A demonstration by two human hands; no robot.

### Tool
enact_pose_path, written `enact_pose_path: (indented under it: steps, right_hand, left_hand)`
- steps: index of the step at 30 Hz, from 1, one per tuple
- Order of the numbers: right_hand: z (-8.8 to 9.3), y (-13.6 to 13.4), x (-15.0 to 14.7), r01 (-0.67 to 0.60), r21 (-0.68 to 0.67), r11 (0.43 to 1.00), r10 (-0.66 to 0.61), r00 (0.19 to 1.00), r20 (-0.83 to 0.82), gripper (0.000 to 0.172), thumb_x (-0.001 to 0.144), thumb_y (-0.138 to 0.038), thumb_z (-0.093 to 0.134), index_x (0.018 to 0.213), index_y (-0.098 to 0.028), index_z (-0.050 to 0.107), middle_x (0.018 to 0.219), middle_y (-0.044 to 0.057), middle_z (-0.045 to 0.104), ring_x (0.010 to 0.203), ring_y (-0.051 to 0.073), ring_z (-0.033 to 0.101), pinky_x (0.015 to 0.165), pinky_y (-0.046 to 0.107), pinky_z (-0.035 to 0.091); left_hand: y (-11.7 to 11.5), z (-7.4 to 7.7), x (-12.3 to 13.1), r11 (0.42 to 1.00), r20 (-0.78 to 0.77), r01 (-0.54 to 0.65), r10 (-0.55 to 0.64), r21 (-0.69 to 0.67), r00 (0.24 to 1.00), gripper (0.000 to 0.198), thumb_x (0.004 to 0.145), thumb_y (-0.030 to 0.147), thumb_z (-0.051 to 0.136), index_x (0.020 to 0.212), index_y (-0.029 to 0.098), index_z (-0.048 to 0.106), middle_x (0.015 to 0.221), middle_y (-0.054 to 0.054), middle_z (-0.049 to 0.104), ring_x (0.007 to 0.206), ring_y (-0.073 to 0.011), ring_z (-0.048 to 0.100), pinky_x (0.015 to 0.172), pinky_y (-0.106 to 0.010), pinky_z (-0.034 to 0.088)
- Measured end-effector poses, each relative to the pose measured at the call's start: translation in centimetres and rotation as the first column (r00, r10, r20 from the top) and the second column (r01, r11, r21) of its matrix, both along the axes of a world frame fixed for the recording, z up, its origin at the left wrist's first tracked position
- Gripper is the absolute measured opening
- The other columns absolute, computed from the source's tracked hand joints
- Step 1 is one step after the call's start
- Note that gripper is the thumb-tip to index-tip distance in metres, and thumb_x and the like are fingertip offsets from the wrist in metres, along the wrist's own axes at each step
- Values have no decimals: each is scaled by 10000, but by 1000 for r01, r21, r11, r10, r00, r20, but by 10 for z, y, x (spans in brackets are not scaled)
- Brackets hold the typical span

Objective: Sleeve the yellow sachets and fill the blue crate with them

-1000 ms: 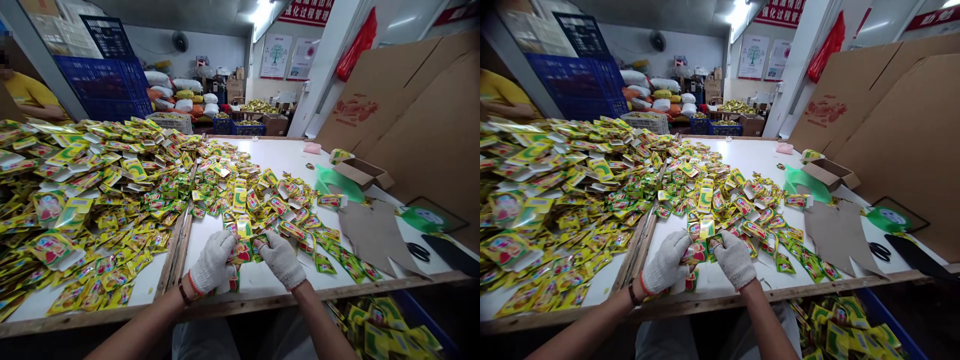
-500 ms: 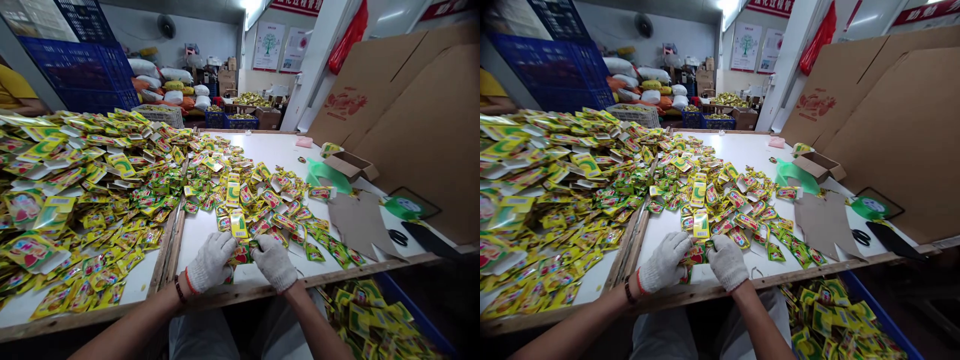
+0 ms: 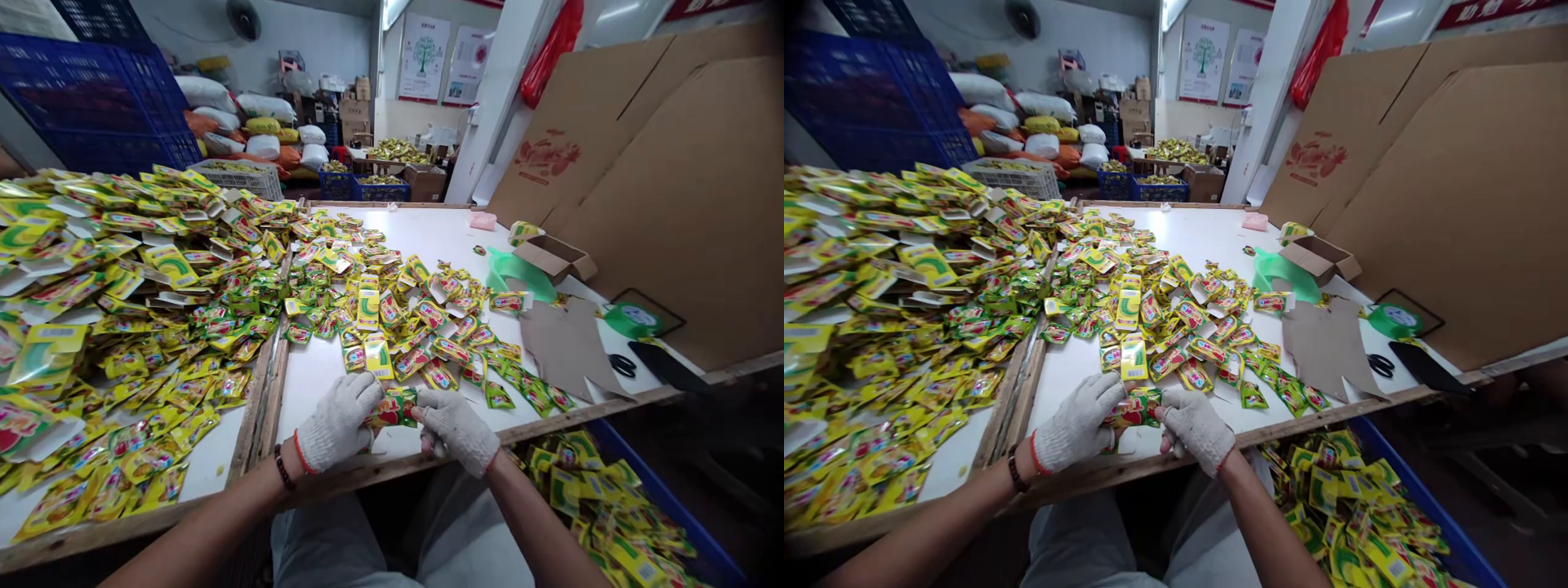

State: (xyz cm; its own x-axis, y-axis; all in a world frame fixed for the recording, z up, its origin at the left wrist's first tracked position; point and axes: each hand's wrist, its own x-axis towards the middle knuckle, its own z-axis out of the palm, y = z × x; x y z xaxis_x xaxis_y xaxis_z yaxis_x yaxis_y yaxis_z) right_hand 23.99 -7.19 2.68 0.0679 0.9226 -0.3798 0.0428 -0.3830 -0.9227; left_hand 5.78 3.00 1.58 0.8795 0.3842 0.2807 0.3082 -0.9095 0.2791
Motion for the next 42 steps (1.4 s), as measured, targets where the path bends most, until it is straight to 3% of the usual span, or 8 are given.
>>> enact_pose_path:
  steps: [8,10,13,16,19,23,29,42]
  right_hand:
    - [-2,-25,0,-268,7,963,244,863,-442,351,715,-380,534,968,-136,536,520,-12,617,351,75,499,363,140,374]
    - [-4,-26,9,-200,-26,979,177,915,-361,347,738,-416,527,955,-146,553,513,-19,602,373,90,524,356,148,381]
    - [-7,-23,46,126,-39,991,-123,990,72,313,748,-447,535,848,-155,590,601,0,627,397,106,549,337,171,375]
    - [-7,-14,109,434,97,896,-434,808,399,295,818,-406,472,882,-144,592,747,28,643,469,100,566,385,192,399]
    - [-2,0,170,546,167,821,-542,653,529,247,879,-326,472,973,-121,574,851,46,626,618,112,589,519,231,472]
    - [5,17,210,550,228,803,-554,550,625,262,879,-315,531,1062,-130,558,1047,73,581,871,164,587,745,333,507]
    - [1,19,216,530,216,820,-505,492,710,290,872,-324,538,1096,-140,555,1109,69,558,955,209,570,793,358,496]
    - [-12,22,211,397,34,917,-233,465,854,269,877,-328,529,1074,-148,563,1073,56,573,910,191,582,761,341,508]
  left_hand:
    - [-18,-4,25,995,5,96,-96,-26,995,508,649,84,484,1150,173,486,1071,-97,506,972,-255,449,836,-388,401]
    - [-26,-6,34,997,-25,49,-51,-62,998,465,681,117,501,1143,173,485,1055,-95,509,966,-253,455,834,-386,403]
    - [-36,-7,45,989,-103,17,-33,-146,994,441,748,292,551,1165,173,471,1036,-98,514,939,-259,475,806,-392,417]
    - [-40,-5,49,973,-146,70,-103,-219,984,506,772,474,536,1188,194,467,1069,-101,514,954,-269,484,815,-406,418]
    - [-34,0,52,967,-115,67,-98,-245,989,390,813,419,503,1139,205,504,1092,-90,512,990,-260,480,854,-404,404]
    - [-16,5,63,961,-64,15,-34,-277,997,220,827,252,463,1016,193,557,1052,-75,524,947,-223,500,809,-345,425]
    - [18,6,102,983,8,14,-12,-181,1000,303,718,73,443,957,196,583,949,-60,529,900,-192,510,771,-294,426]
    - [31,5,213,993,-252,71,-46,91,967,423,657,241,574,1072,168,546,997,-130,579,961,-307,519,866,-487,368]
